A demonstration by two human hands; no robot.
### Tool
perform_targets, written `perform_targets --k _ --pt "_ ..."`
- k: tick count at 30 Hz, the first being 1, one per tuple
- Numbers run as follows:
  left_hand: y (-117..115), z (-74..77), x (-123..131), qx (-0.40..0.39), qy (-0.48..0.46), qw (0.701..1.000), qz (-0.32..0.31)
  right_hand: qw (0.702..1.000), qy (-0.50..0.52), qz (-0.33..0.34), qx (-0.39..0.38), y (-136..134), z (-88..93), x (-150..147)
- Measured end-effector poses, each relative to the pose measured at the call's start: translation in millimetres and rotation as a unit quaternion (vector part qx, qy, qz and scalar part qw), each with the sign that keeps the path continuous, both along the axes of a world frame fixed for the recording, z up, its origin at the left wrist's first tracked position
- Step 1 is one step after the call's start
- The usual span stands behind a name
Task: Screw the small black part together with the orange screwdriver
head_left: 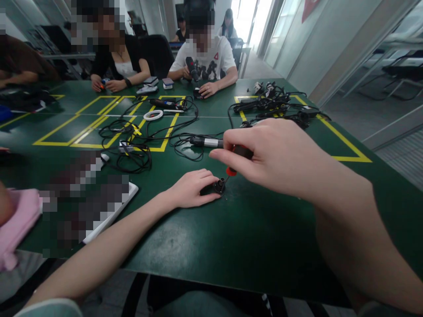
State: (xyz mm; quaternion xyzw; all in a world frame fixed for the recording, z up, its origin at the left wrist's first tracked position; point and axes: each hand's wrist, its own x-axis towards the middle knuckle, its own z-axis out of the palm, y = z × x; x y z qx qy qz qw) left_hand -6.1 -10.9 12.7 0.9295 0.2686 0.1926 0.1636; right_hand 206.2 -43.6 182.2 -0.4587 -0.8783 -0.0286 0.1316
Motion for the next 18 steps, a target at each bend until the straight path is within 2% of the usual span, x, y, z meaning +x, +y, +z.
perform_targets --k 5,15,18 --pt "0.7 0.3 0.6 0.003 0.005 1.0 0.0 1.0 -0.002 0.01 -0.029 -0.2 -0.1 1.0" --pt "0.3 1.5 0.7 -0.006 0.003 1.0 0.006 1.0 -0.014 0.0 -0.005 -1.5 1.1 3.0" --pt "0.1 2.2 0.2 -0.014 -0.003 1.0 0.004 1.0 -0.008 0.013 -0.018 -1.1 -0.2 4.5"
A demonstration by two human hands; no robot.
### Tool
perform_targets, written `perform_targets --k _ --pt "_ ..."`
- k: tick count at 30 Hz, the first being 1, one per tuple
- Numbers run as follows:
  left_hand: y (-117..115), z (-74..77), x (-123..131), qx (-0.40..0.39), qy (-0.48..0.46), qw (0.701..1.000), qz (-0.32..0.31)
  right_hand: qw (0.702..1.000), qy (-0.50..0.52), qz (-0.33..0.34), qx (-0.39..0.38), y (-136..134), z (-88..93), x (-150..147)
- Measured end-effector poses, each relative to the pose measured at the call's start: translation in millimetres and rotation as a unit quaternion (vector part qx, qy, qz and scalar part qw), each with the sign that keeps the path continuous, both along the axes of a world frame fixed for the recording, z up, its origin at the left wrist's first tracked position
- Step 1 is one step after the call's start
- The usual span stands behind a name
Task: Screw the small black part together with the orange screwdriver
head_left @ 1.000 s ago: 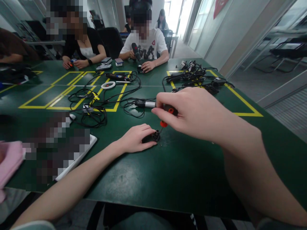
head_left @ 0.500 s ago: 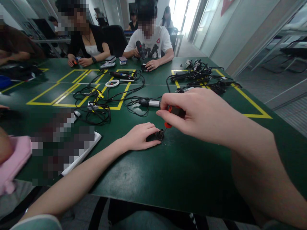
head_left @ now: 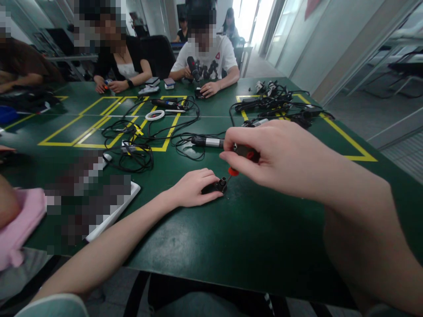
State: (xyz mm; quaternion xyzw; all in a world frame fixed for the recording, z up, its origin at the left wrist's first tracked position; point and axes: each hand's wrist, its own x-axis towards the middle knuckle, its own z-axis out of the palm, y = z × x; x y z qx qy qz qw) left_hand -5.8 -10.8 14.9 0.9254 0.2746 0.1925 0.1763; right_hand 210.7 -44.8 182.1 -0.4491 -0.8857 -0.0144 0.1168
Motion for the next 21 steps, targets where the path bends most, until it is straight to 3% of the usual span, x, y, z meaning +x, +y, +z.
perform_targets --k 4,13,21 --pt "-0.3 0.0 -0.2 -0.006 -0.003 1.0 -0.003 0.999 0.03 0.024 -0.006 0.1 -2.3 2.4" --pt "1.0 -0.6 0.5 0.017 -0.002 1.0 -0.001 0.999 0.0 -0.033 0.018 1.0 1.6 0.7" --pt "1.4 -3.6 -2.1 -0.001 -0.007 1.0 0.003 0.999 0.025 0.007 0.032 -1.1 -2.3 0.9"
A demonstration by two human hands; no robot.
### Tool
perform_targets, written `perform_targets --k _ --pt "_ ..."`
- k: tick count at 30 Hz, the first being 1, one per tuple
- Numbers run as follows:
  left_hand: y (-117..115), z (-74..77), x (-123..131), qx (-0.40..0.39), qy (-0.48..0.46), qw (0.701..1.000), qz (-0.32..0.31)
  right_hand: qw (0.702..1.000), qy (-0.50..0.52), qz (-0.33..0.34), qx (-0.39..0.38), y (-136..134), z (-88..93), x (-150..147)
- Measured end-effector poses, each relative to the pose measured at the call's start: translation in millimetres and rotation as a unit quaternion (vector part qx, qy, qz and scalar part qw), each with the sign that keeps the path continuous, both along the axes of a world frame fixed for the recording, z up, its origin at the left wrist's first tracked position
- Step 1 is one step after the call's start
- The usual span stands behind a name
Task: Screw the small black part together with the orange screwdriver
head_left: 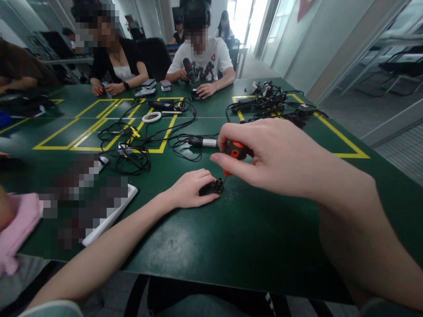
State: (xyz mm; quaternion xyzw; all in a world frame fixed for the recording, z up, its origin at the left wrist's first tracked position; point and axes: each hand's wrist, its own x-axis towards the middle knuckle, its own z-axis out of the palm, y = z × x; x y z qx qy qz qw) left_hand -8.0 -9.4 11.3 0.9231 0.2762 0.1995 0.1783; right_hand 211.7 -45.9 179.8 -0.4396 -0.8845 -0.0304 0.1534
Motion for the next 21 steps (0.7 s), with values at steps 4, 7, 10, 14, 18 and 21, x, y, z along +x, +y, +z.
perform_targets --k 4,7,10,14,18,21 --pt "0.5 0.1 -0.6 -0.004 0.003 1.0 -0.002 1.0 -0.011 -0.012 0.006 0.5 1.0 -3.6" --pt "0.5 -0.3 -0.4 -0.001 0.004 1.0 0.001 1.0 -0.008 -0.007 -0.013 -0.9 2.9 -5.2" --pt "0.3 -1.0 0.0 0.008 0.004 1.0 0.004 1.0 0.008 0.005 -0.026 -2.1 3.5 -5.7" --pt "0.0 -0.4 0.1 0.012 0.007 1.0 0.006 1.0 0.0 -0.01 -0.011 -0.4 2.1 -5.9" --pt "-0.1 0.4 0.0 0.008 0.009 1.0 -0.001 1.0 -0.01 -0.017 -0.011 1.2 2.2 -5.7" --pt "0.1 -0.5 0.0 0.015 0.006 1.0 0.002 1.0 0.008 -0.005 -0.021 0.4 3.0 -5.6"
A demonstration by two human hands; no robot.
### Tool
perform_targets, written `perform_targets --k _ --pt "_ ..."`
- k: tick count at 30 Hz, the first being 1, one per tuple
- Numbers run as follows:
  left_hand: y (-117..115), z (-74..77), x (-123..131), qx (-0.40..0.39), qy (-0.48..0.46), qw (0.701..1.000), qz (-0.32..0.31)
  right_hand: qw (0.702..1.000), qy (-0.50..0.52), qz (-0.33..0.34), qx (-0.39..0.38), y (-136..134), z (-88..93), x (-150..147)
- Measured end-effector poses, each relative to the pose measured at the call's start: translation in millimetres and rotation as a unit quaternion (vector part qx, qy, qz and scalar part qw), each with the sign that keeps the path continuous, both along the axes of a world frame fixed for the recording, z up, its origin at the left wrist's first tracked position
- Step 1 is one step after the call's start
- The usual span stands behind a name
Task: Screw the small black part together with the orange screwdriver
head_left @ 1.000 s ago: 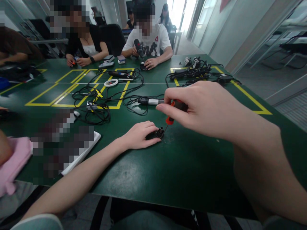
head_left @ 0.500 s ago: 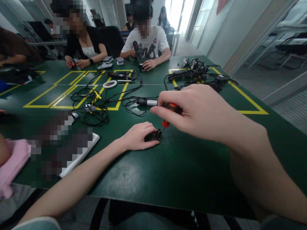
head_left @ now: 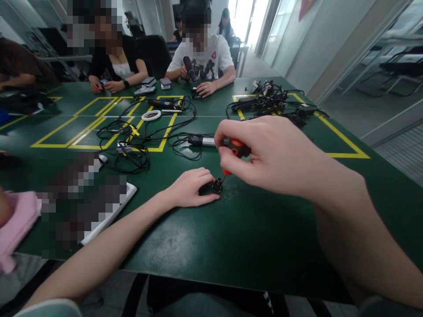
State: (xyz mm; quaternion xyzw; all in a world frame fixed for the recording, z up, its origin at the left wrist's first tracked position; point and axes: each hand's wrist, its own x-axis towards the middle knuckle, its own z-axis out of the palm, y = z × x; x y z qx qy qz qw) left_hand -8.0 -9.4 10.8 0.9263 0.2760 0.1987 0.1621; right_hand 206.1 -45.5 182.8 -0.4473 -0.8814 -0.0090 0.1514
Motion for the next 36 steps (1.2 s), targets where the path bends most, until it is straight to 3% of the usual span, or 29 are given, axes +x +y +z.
perform_targets --k 8,15,20,26,31,36 --pt "0.5 0.4 0.3 0.0 -0.008 1.0 0.004 0.999 -0.021 -0.027 0.021 1.1 -1.5 0.0" --pt "0.6 -0.8 1.3 0.011 -0.019 1.0 -0.002 1.0 0.002 -0.007 0.014 0.2 -2.1 -2.0" --pt "0.6 0.3 1.0 0.004 -0.017 1.0 -0.012 0.998 -0.021 -0.039 0.036 1.0 -3.8 -2.7" --pt "1.5 -2.1 0.1 0.014 -0.017 1.0 -0.01 1.0 0.026 0.008 0.014 0.9 -5.1 -2.6" --pt "1.2 -1.5 0.8 0.011 -0.013 1.0 -0.012 0.999 0.015 -0.027 0.027 1.0 -5.6 -5.2" --pt "0.4 0.4 2.8 0.018 -0.01 1.0 -0.008 0.999 0.023 -0.016 0.017 1.7 -7.5 -6.0"
